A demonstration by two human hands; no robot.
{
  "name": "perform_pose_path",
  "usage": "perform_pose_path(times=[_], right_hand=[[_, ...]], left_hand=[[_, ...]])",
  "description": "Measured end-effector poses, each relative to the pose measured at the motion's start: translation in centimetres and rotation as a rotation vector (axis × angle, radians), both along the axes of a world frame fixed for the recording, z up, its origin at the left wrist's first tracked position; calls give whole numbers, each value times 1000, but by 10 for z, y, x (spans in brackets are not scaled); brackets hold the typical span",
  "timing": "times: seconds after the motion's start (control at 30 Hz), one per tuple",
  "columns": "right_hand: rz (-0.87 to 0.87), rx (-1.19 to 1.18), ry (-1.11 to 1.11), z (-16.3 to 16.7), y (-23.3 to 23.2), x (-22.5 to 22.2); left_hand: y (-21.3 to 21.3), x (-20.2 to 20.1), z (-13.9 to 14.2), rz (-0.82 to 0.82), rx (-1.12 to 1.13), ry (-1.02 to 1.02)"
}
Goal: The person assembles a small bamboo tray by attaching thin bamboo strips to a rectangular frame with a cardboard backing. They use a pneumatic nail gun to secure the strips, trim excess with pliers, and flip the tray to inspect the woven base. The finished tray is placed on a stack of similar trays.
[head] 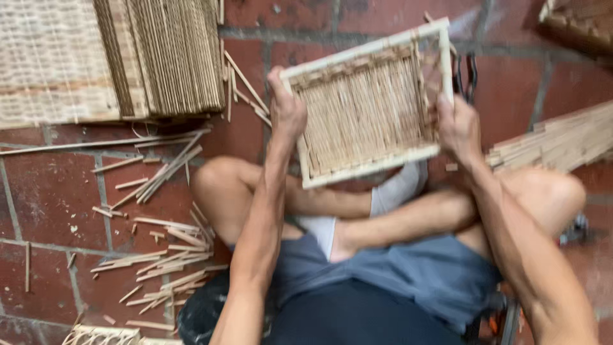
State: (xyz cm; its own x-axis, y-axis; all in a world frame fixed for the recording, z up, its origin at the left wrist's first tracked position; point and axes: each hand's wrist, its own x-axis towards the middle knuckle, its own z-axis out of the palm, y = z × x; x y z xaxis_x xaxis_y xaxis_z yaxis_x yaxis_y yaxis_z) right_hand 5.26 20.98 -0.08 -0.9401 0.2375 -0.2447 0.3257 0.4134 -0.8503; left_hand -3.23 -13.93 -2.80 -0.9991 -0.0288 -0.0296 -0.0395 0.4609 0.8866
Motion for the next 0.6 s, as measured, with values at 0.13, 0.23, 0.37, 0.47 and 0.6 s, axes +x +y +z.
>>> perform_pose_path(times=[0.13, 0.23, 0.37, 0.47, 0.6], right_hand=[[-5, -89, 58, -6, 5, 7], [-68, -69, 23, -11, 13, 14], [-161, -148, 271, -15, 29, 21], [-117, -67, 295, -23, 30, 23], [-252, -113, 222, -34, 16, 15]], left_hand=[[-7, -9, -3, -27, -51, -143], [-20, -8, -5, -159, 6, 91], [-30, 35, -17, -10, 356, -23], [-24, 77, -28, -50, 208, -226], [-7, 105, -27, -22, 223, -84]])
